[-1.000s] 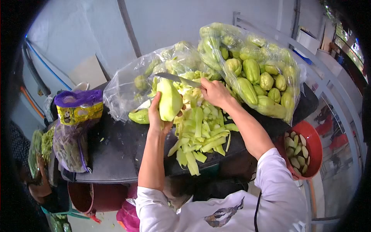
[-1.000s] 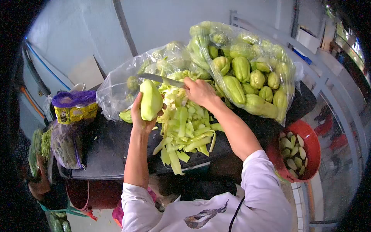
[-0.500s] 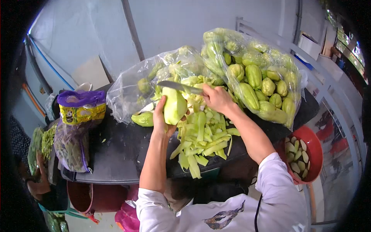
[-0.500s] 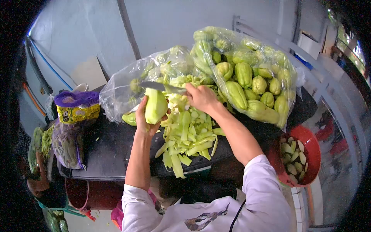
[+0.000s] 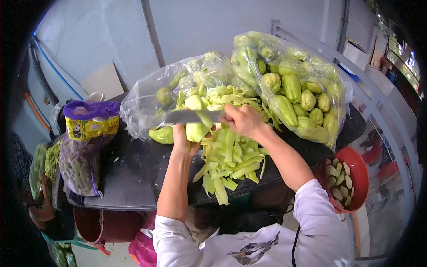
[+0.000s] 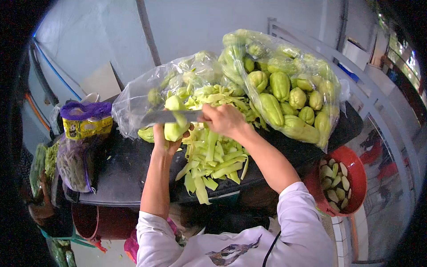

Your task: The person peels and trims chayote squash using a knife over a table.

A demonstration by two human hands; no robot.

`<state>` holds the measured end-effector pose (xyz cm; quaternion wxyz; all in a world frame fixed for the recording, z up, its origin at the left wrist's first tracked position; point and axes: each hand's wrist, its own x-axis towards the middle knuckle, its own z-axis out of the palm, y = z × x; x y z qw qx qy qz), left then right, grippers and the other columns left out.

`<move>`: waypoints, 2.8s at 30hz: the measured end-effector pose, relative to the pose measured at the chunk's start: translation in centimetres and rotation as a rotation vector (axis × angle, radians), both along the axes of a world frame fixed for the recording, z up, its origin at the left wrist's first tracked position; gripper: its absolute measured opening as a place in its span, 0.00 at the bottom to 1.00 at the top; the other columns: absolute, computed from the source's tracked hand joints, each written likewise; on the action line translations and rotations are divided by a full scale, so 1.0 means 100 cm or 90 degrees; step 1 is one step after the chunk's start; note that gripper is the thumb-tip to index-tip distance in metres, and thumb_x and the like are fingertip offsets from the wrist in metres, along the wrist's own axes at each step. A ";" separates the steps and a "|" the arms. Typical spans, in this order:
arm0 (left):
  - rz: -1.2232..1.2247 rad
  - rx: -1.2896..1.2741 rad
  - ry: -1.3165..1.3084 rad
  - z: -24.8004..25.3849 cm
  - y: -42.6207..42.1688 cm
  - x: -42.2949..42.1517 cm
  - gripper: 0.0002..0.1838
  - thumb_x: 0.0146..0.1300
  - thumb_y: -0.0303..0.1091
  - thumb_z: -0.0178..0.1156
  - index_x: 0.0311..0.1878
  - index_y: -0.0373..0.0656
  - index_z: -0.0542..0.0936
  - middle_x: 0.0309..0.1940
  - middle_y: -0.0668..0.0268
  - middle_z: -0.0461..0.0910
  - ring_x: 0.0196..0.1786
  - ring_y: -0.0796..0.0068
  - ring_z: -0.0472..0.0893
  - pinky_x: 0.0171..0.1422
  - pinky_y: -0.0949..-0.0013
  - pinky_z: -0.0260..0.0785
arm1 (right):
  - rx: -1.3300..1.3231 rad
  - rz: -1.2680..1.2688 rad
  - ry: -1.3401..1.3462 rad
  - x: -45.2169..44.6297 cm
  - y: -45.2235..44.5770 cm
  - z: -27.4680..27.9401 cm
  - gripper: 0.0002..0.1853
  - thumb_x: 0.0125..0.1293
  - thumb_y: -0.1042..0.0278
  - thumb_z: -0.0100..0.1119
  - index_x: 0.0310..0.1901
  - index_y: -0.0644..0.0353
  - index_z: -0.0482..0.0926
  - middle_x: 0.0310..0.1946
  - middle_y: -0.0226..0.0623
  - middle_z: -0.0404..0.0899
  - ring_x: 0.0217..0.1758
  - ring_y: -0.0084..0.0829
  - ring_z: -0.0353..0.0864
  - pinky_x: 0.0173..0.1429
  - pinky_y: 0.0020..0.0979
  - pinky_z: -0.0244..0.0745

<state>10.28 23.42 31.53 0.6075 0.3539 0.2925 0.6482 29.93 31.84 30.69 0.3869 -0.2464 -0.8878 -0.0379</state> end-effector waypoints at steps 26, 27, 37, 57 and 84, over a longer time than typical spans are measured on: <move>0.073 -0.007 -0.162 -0.003 0.010 -0.016 0.26 0.69 0.47 0.56 0.64 0.41 0.68 0.53 0.51 0.76 0.52 0.44 0.80 0.51 0.49 0.78 | -0.187 -0.165 0.107 0.019 0.027 0.001 0.07 0.64 0.70 0.58 0.39 0.61 0.71 0.27 0.50 0.81 0.33 0.55 0.81 0.36 0.50 0.74; 0.112 -0.025 -0.134 -0.003 0.012 -0.015 0.26 0.69 0.44 0.57 0.64 0.40 0.67 0.54 0.52 0.75 0.52 0.46 0.80 0.53 0.48 0.79 | -0.184 -0.174 0.130 0.020 0.027 0.002 0.07 0.65 0.69 0.57 0.39 0.61 0.71 0.28 0.50 0.82 0.34 0.55 0.82 0.37 0.50 0.75; 0.363 0.055 0.565 -0.022 0.017 -0.018 0.35 0.63 0.35 0.64 0.70 0.34 0.61 0.54 0.49 0.76 0.51 0.55 0.81 0.53 0.60 0.76 | -0.226 -0.334 -0.010 0.024 0.020 0.012 0.09 0.64 0.69 0.59 0.42 0.59 0.70 0.30 0.50 0.83 0.35 0.54 0.83 0.38 0.52 0.75; 0.546 0.179 1.338 -0.008 0.037 0.027 0.45 0.49 0.26 0.61 0.73 0.72 0.64 0.76 0.54 0.51 0.76 0.42 0.50 0.73 0.32 0.45 | -0.205 -0.246 0.125 0.040 -0.002 -0.009 0.10 0.56 0.74 0.63 0.36 0.59 0.71 0.30 0.42 0.81 0.36 0.50 0.82 0.38 0.47 0.74; 0.210 -0.021 0.556 -0.012 0.057 -0.067 0.29 0.61 0.41 0.63 0.61 0.31 0.72 0.49 0.46 0.80 0.48 0.50 0.83 0.50 0.57 0.77 | -0.379 -0.005 0.179 -0.001 0.028 0.018 0.10 0.74 0.65 0.51 0.40 0.64 0.65 0.23 0.50 0.75 0.25 0.51 0.75 0.31 0.42 0.66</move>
